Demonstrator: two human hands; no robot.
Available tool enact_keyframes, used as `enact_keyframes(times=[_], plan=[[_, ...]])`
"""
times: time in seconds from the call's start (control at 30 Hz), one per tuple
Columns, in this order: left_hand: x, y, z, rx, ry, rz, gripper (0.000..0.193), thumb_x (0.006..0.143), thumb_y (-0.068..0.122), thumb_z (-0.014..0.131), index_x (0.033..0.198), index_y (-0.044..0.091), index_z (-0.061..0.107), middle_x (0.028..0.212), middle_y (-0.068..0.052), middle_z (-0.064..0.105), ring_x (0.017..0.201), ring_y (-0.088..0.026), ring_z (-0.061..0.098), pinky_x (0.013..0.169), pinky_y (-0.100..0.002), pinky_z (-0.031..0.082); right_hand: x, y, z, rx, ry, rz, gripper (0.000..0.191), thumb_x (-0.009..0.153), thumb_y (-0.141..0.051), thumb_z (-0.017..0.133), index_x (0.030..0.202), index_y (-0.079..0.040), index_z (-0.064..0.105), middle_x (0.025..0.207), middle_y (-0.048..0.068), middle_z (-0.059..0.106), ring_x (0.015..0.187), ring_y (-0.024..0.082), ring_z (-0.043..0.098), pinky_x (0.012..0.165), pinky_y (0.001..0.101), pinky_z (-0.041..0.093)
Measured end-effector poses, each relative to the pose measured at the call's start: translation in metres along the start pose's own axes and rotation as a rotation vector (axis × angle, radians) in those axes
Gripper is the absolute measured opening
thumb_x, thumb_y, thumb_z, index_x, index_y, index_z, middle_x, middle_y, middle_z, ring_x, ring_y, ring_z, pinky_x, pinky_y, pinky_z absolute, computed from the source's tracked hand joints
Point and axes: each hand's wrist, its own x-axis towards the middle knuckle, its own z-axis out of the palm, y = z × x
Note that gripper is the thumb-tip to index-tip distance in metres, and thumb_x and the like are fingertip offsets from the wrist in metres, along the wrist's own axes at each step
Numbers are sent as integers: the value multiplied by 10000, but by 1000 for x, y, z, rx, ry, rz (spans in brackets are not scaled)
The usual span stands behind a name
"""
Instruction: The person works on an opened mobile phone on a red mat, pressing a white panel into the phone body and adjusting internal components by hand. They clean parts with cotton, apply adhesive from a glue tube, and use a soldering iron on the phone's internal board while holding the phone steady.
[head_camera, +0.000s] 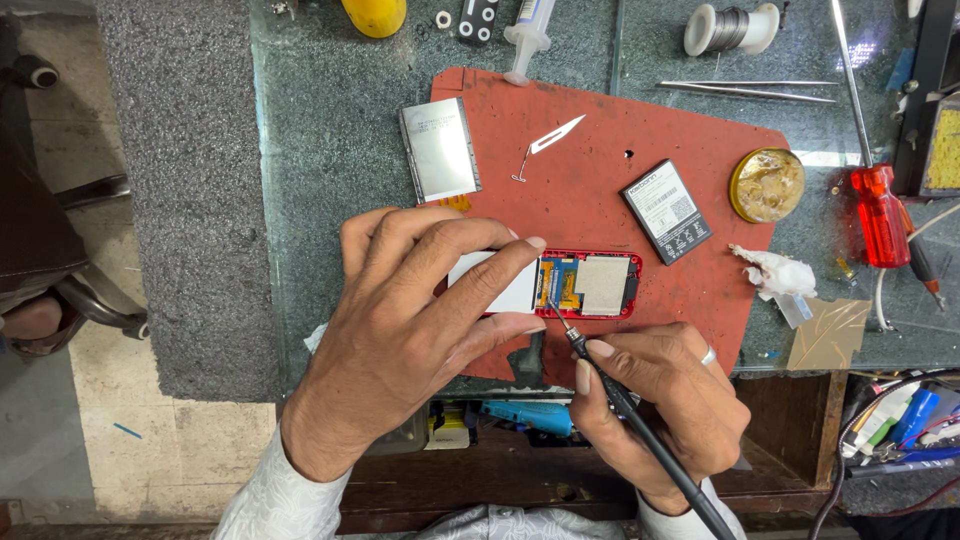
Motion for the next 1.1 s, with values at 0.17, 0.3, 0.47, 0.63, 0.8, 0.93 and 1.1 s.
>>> enact_keyframes(times=[0.17, 0.3, 0.47, 0.63, 0.8, 0.93, 1.1], plan=[[0, 1, 2, -9, 0, -9, 579, 824, 398, 831, 1316, 132, 680, 1259, 16, 628, 1198, -201, 555, 1048, -438, 373, 0, 0, 0, -2, 10, 1, 211, 787, 54, 793, 967, 45, 684, 845, 151, 725, 756, 202, 700, 677, 289, 529], [-1, 1, 2, -11, -2, -11, 580, 824, 397, 830, 1317, 132, 680, 1259, 16, 628, 1199, -200, 556, 1051, -439, 373, -1, 0, -1, 6, -3, 5, 217, 779, 53, 794, 968, 46, 689, 842, 149, 723, 749, 199, 698, 669, 287, 526], [0, 0, 1, -6, -1, -9, 578, 825, 399, 831, 1315, 131, 681, 1258, 14, 627, 1197, -202, 554, 1046, -440, 371, -1, 1, -1, 12, -1, -6, 220, 774, 51, 797, 963, 46, 684, 844, 153, 723, 752, 202, 699, 668, 288, 525], [0, 1, 1, -5, -1, -11, 569, 829, 401, 830, 1309, 133, 681, 1262, 12, 627, 1201, -203, 552, 1052, -439, 373, -1, 1, 0, 7, 16, -10, 216, 779, 57, 798, 961, 44, 682, 835, 148, 716, 749, 203, 697, 665, 290, 533], [0, 1, 1, -8, -2, -8, 575, 827, 399, 831, 1313, 131, 678, 1263, 11, 628, 1201, -203, 553, 1051, -439, 373, -1, 2, 0, 20, 6, -23, 212, 786, 50, 797, 964, 44, 682, 843, 148, 715, 749, 201, 693, 664, 293, 533], [-1, 1, 1, -9, -1, -10, 578, 826, 403, 832, 1313, 133, 677, 1262, 13, 629, 1201, -203, 553, 1050, -438, 373, -1, 1, -1, 16, 10, -11, 209, 789, 50, 798, 963, 42, 682, 842, 143, 712, 749, 198, 693, 664, 290, 535], [-1, 1, 2, -9, -1, -9, 577, 832, 401, 831, 1318, 134, 676, 1263, 14, 628, 1204, -201, 553, 1053, -436, 374, -1, 0, 0, 20, 9, -9, 212, 786, 56, 795, 966, 44, 682, 840, 143, 712, 746, 197, 690, 660, 289, 533]])
